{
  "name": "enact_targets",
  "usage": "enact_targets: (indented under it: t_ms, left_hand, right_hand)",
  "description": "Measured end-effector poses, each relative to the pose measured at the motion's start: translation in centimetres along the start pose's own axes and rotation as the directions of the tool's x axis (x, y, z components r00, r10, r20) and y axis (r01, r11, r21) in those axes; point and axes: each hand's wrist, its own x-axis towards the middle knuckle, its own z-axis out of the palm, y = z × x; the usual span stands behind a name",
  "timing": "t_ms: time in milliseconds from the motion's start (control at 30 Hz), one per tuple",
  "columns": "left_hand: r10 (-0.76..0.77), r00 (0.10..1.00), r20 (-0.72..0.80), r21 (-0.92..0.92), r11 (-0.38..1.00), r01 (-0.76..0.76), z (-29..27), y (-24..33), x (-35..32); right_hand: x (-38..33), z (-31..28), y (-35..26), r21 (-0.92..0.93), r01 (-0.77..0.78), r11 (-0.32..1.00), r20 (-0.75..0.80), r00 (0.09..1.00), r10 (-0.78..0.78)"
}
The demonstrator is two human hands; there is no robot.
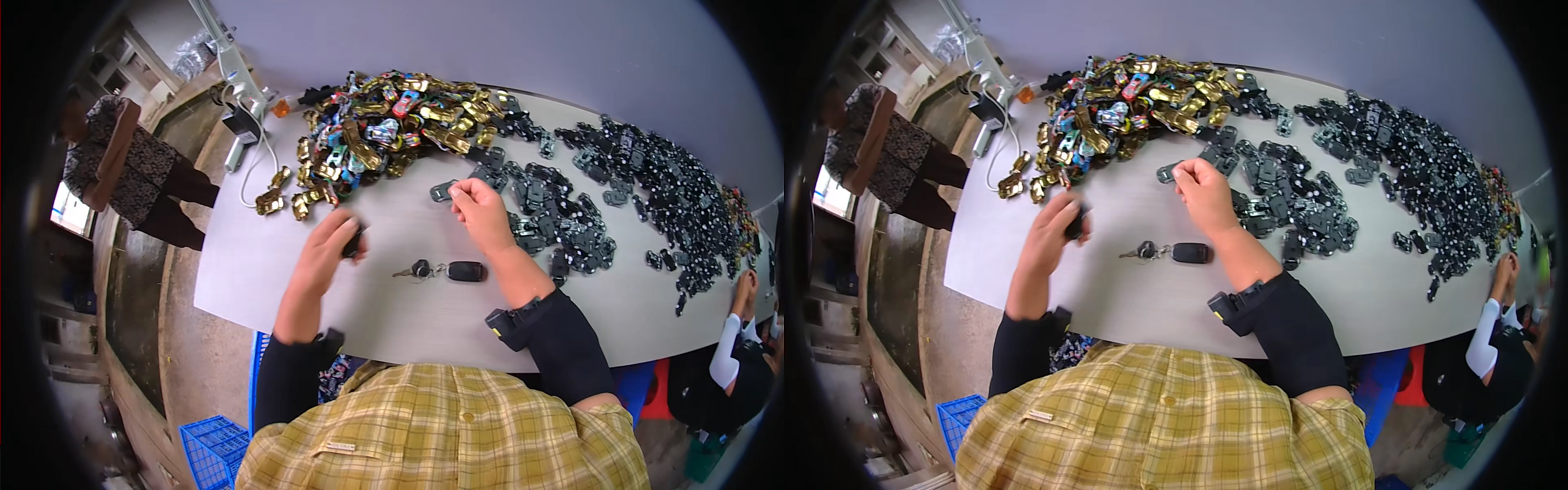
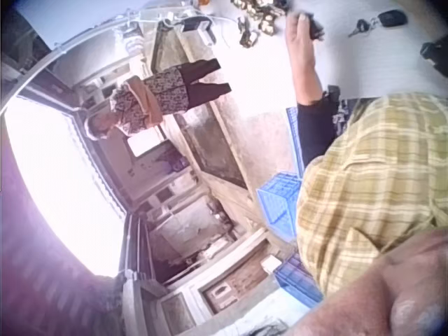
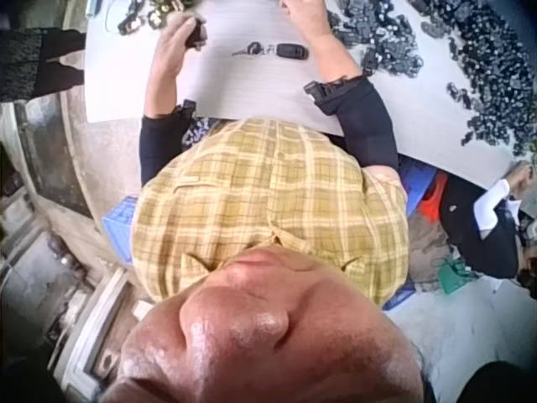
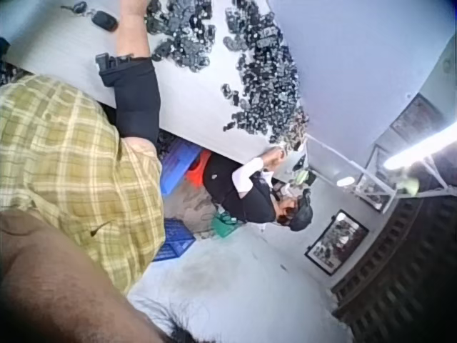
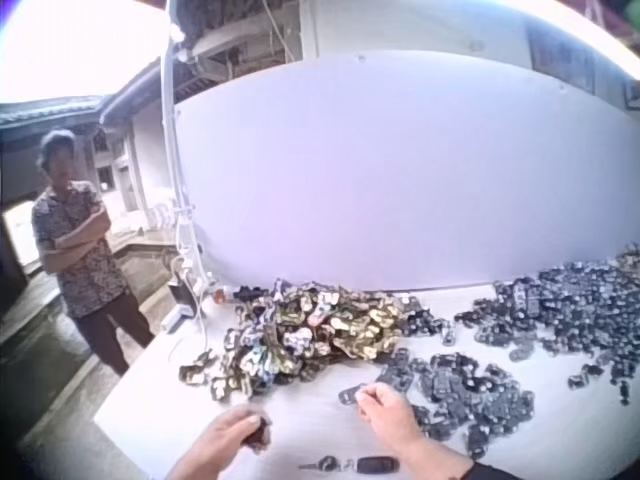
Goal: The person assembles small keychains by hand at a table. They pick up a black plastic base and a small colorful car-shaped charm, then press the two parts together. The person repeats this process with multiple units, placing each completed keychain on the table.
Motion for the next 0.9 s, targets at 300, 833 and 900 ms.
enact_targets:
  t_ms: [300,833,900]
  left_hand:
    - [-0.047,0.87,-0.491,0.655,0.638,0.404,-14.3,2.8,-21.3]
    - [0.241,0.968,0.075,0.933,0.326,-0.154,-6.3,4.5,0.6]
    - [0.306,0.95,0.07,0.968,0.208,-0.138,-5.1,3.6,3.0]
  right_hand:
    - [0.4,0.1,0.6,-0.065,0.025,0.998,0.009,1.0,-0.024]
    - [0.2,-1.4,-0.6,-0.795,0.466,0.388,0.291,0.855,-0.43]
    - [0.0,-1.3,-0.4,-0.762,0.475,0.441,0.273,0.852,-0.447]
